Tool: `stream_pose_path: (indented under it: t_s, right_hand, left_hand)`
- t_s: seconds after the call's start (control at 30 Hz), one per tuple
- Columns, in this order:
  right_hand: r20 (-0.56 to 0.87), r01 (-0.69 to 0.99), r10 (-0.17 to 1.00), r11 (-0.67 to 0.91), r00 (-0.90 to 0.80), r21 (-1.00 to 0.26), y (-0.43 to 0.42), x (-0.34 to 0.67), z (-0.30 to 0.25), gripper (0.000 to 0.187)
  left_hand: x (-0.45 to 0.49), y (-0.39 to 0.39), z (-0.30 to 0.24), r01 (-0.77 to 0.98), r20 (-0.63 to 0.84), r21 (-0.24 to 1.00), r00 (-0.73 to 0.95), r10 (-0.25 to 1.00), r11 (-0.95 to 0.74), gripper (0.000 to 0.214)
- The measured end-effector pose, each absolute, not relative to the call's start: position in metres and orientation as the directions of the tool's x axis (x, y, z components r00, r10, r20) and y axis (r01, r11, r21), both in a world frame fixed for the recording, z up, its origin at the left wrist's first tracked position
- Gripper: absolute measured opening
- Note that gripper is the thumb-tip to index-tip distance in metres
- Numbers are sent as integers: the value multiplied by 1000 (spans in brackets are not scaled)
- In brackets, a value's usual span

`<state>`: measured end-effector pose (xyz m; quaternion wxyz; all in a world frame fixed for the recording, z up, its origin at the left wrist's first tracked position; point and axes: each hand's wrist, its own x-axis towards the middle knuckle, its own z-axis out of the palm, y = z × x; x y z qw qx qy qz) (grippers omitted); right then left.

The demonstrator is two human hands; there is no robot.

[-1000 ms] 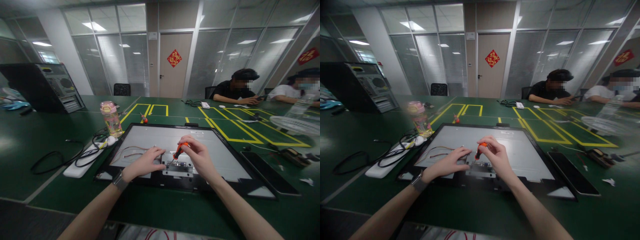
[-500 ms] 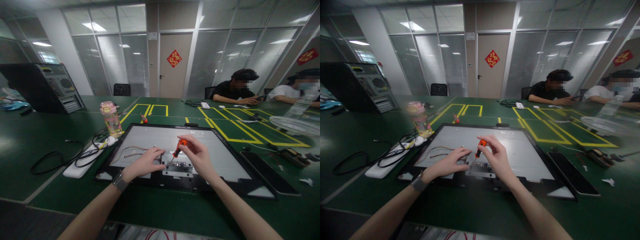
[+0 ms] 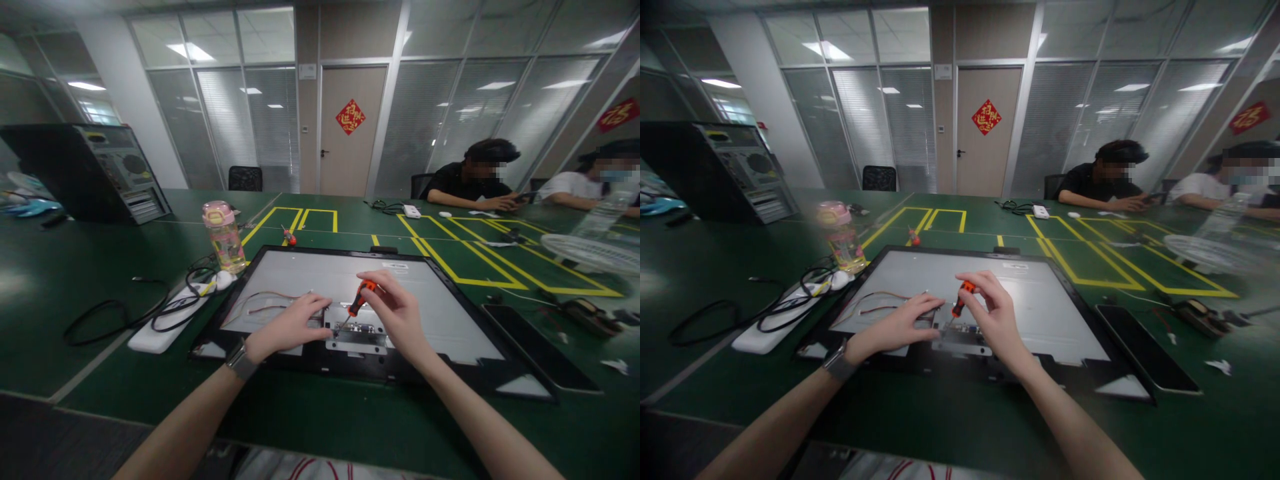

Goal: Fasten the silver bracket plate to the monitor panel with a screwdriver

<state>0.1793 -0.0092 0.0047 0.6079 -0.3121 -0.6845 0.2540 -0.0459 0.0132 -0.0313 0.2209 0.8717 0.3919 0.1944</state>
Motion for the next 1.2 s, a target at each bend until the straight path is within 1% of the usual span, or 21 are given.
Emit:
stream_pose_path:
  t_s: [0.1, 0.17, 0.3, 0.37, 0.43, 0.47, 0.57, 0.63, 0.83, 1.0, 1.1, 1.2]
  right_hand:
    - [645, 77, 754, 655, -123, -752, -11, 180, 6, 26]
    - [621, 52, 771, 632, -139, -773, -12, 180, 8, 27]
    - [633, 24, 768, 638, -93, -770, -11, 179, 7, 17]
    - [633, -24, 771, 633, -76, -774, -9, 178, 6, 12]
    - [603, -77, 793, 598, -86, -798, -8, 179, 4, 9]
    - [580, -101, 808, 572, -106, -814, -8, 179, 3, 11]
    - [504, -162, 838, 479, -208, -863, -8, 181, 3, 25]
    - [480, -205, 838, 438, -258, -875, -8, 182, 4, 28]
    - [510, -223, 819, 463, -263, -858, -6, 184, 4, 12]
    - [453, -241, 830, 391, -324, -888, -7, 184, 7, 22]
    - [475, -280, 818, 397, -324, -874, -7, 184, 8, 19]
    - [505, -268, 802, 435, -319, -860, -7, 185, 7, 11]
  left_hand:
    - [-46, 14, -32, 598, 168, 535, 616, 769, -597, 59]
    - [-46, 14, -32, 602, 164, 533, 615, 771, -594, 58]
    - [-47, 14, -33, 609, 161, 529, 612, 774, -591, 59]
    - [-47, 14, -33, 608, 161, 527, 614, 772, -594, 59]
    - [-48, 14, -33, 609, 159, 526, 615, 772, -594, 59]
    - [-48, 14, -33, 612, 157, 525, 614, 774, -591, 60]
    - [-48, 14, -33, 614, 151, 525, 614, 775, -589, 61]
    - [-48, 14, -33, 612, 152, 525, 617, 772, -592, 61]
    - [-47, 13, -32, 636, 132, 512, 605, 785, -577, 59]
    - [-46, 13, -31, 627, 144, 512, 611, 778, -587, 60]
    - [-46, 14, -32, 626, 148, 510, 611, 778, -589, 61]
    - [-47, 14, -33, 626, 151, 511, 610, 778, -589, 61]
